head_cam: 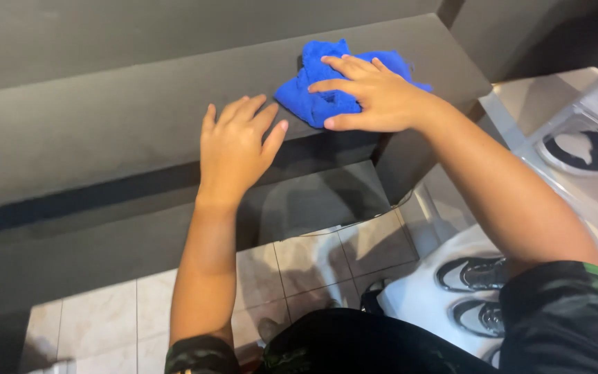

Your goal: Wiping down a shoe rack shelf and a shoe box with a microfiber cloth.

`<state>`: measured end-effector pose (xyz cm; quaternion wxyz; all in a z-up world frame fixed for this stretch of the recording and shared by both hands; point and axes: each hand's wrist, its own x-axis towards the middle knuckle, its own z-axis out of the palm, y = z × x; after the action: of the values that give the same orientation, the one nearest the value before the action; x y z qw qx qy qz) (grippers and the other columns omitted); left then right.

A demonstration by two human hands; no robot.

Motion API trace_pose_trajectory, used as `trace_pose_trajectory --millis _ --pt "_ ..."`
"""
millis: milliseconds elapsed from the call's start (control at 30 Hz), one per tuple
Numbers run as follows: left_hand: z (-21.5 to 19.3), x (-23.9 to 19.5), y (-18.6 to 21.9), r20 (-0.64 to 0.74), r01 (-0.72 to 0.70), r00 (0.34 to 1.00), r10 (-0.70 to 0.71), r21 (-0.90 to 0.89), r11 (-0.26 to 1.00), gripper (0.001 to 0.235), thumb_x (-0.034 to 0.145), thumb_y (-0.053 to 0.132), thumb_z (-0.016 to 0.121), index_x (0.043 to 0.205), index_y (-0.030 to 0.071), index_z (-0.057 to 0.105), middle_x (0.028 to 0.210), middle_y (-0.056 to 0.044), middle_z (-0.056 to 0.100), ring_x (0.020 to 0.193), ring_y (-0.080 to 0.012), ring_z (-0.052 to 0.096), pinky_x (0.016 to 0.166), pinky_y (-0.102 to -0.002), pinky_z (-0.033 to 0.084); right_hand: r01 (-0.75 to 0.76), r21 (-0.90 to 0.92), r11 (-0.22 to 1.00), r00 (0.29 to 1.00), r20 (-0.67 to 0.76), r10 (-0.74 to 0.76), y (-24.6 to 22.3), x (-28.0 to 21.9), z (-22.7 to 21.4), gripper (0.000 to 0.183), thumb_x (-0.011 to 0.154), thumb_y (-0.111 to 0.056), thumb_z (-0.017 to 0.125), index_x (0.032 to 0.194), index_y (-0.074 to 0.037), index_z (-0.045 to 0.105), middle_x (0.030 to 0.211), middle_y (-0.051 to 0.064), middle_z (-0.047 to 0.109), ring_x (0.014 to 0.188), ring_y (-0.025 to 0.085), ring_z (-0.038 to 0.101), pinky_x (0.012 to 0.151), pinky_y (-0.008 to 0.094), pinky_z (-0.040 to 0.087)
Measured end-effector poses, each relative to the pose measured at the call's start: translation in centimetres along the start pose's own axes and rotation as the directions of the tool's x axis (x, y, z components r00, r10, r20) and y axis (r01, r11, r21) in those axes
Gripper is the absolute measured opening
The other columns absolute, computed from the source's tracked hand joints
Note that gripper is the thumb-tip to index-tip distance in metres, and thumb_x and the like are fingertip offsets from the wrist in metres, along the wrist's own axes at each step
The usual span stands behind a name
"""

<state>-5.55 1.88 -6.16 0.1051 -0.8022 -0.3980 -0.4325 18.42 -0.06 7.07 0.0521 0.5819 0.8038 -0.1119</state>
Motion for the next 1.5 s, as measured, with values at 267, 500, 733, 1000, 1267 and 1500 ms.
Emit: trace_pose_trajectory --millis 267,500,733,1000,1267,1500 --pt "-6.0 -4.1 -6.7 -0.039 0.055 0.998 -0.053 0.065 0.996 0.023 0.104 0.032 0.062 0.116 0.021 0.079 0.124 0.001 0.075 0.117 -0.0214 0.068 0.101 -0.052 0.046 -0.427 0.022 0.904 0.891 -0.159 0.425 8.5 -0.6 -2.8 0.068 0.088 -0.062 0.050 0.152 -0.037 0.044 0.170 0.018 0.019 0.157 0.034 0.015 0.123 0.055 0.010" --pt "-4.6 -5.2 -9.3 -0.174 0.093 0.982 -0.072 0.118 0.989 0.011 0.096 0.025 0.070 0.100 0.021 0.079 0.112 0.002 0.077 0.105 -0.0217 0.071 0.097 -0.052 0.047 -0.223 -0.083 0.971 0.967 -0.145 0.210 -2.0 10.2 0.7 0.075 0.089 -0.073 0.045 0.155 -0.037 0.042 0.162 0.023 0.026 0.149 0.045 0.024 0.119 0.058 0.017" --pt "-4.5 -5.8 -9.7 -0.242 0.103 0.967 -0.079 0.088 0.991 0.011 0.093 0.019 0.071 0.095 0.021 0.082 0.108 0.005 0.079 0.099 -0.0198 0.072 0.096 -0.045 0.049 -0.303 -0.060 0.951 0.937 -0.202 0.286 4.0 5.6 -0.6 0.072 0.090 -0.067 0.052 0.154 -0.034 0.043 0.166 0.024 0.025 0.151 0.047 0.023 0.119 0.062 0.018" --pt "-3.2 -5.4 -9.8 -0.365 0.090 0.931 -0.022 0.168 0.982 0.010 0.081 0.016 0.073 0.086 0.023 0.078 0.101 0.007 0.078 0.092 -0.0175 0.068 0.091 -0.041 0.047 -0.189 -0.109 0.976 0.955 -0.249 0.158 -2.1 5.4 2.0 0.071 0.086 -0.062 0.060 0.149 -0.031 0.053 0.161 0.027 0.034 0.148 0.047 0.030 0.114 0.063 0.024" --pt "-3.6 -5.7 -9.9 -0.290 0.092 0.956 -0.053 0.120 0.988 0.016 0.085 0.021 0.072 0.097 0.022 0.082 0.110 0.003 0.079 0.102 -0.0214 0.073 0.096 -0.047 0.046 -0.246 -0.024 0.969 0.948 -0.213 0.236 -0.7 3.3 1.0 0.064 0.089 -0.060 0.055 0.148 -0.035 0.049 0.166 0.021 0.028 0.153 0.040 0.023 0.118 0.062 0.015" --pt "-3.3 -4.9 -8.9 -0.339 0.160 0.935 -0.106 0.137 0.978 0.022 0.074 0.015 0.065 0.092 0.020 0.076 0.098 0.005 0.074 0.087 -0.0229 0.064 0.090 -0.056 0.051 -0.090 -0.116 0.989 0.972 -0.225 0.063 -8.4 8.9 3.7 0.069 0.089 -0.068 0.054 0.149 -0.034 0.051 0.165 0.018 0.031 0.151 0.042 0.026 0.115 0.066 0.018"
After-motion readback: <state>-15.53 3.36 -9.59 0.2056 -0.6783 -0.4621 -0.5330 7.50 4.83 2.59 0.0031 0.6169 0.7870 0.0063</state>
